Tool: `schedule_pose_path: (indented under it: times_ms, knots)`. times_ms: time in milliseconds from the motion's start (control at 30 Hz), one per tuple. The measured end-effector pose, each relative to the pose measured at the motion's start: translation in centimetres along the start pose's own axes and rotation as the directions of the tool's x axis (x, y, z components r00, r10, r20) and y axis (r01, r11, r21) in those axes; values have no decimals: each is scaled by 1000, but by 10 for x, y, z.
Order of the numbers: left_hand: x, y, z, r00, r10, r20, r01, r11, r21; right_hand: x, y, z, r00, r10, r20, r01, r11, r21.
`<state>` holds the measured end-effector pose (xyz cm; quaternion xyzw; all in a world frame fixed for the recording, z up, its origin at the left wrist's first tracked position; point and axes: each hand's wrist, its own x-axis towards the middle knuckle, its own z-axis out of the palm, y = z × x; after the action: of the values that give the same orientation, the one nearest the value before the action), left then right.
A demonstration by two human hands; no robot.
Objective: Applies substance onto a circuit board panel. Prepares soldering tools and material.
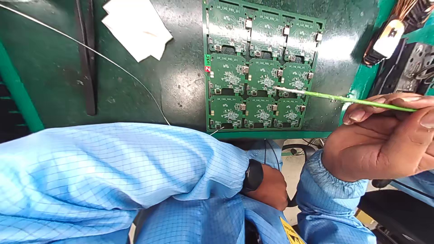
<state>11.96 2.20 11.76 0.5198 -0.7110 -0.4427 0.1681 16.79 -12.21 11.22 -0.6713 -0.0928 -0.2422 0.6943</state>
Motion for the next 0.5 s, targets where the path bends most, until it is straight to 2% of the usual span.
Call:
schedule_pose_path:
  times_ms: [233, 333, 367, 400, 433, 467, 500]
  knots:
    - [-1, 1, 3, 998, -32, -58, 31, 999, -9, 10, 9, 18, 999, -1, 53, 3, 1000, -22]
    - [-2, 1, 0, 999, -46, -23, 46, 999, 13, 13, 10, 21, 997, 18, 69, -16, 999, -37]
    - [3, 0, 10, 997, -40, -69, 43, 998, 47, 13, 11, 21, 997, 23, 77, -19, 999, -47]
    - [15, -8, 41, 962, 15, -273, 16, 993, 113, 13, 11, 20, 997, 24, 79, -19, 998, -59]
    - [47, -29, 96, 726, 187, -662, -59, 976, 211, 14, 11, 18, 997, 19, 74, -14, 998, -69]
    - [67, -37, 120, 652, 229, -723, -58, 965, 254, 14, 11, 16, 998, 12, 69, -7, 997, -77]
    - [75, -39, 128, 691, 219, -689, -38, 962, 269, 15, 11, 14, 998, 8, 65, -3, 996, -85]
